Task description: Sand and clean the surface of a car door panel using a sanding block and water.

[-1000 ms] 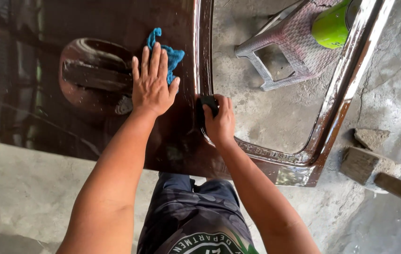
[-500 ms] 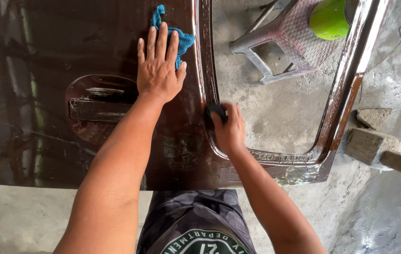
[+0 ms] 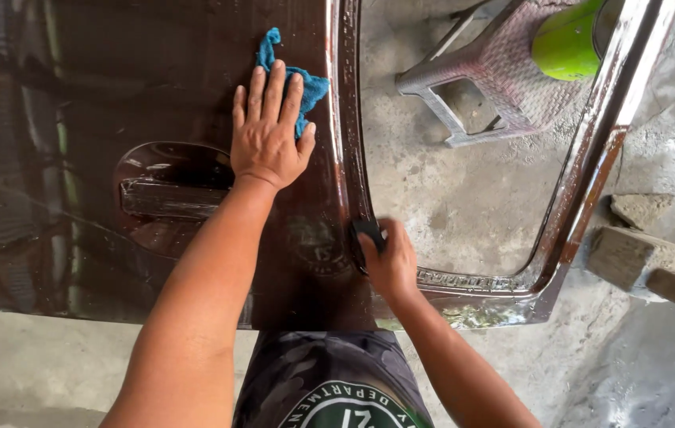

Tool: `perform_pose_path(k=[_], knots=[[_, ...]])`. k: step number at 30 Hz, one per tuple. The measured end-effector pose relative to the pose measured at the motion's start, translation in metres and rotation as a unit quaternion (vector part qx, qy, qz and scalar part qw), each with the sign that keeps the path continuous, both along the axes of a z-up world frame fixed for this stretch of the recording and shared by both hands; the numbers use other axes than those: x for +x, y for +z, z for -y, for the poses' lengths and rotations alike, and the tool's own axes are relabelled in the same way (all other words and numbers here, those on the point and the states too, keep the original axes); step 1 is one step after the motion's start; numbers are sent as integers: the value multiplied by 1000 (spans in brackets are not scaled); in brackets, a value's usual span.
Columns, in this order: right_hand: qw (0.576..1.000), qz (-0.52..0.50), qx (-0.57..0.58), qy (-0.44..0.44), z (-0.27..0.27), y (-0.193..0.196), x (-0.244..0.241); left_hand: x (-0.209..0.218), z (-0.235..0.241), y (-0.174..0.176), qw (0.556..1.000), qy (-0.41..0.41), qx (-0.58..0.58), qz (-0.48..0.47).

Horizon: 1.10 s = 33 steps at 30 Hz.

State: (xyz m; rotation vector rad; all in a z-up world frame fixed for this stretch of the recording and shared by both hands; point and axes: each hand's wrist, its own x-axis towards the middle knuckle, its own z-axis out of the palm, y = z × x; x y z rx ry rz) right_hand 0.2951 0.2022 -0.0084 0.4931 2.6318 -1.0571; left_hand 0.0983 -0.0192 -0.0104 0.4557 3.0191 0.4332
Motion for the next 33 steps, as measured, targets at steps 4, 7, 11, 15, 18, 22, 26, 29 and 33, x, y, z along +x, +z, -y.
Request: perform_pose_path(k=[4,7,11,15,18,22,26,29,33], knots=[[989,-148,-11,8,17,-11,-91,-1,-3,3,1000,1,-5,3],[986,-159,-45,11,27,-8,-123,4,-1,3,1000,4,-9,15],[989,-142,-18,30,14,-2,-84,2,0,4,1000,2,-12,5],[996,-35,9,87,-11,9,7,0,-3,3,1000,6,-9,3],[994,-58,24,93,-21,-4,35,6,1,-6,1000,2,1,0],[992,-112,10,56,10,-3,-53,-4,0,6,1000,5,-3,3],[984,-176,10,14,36,-5,-147,2,0,-4,1000,-6,-6,-1],[983,-185,-2,-12,41,1,-168,0,0,3,1000,-3,-8,11],[990,-139,17,16,25,2,-103,-2,0,0,1000,-3,-8,7]])
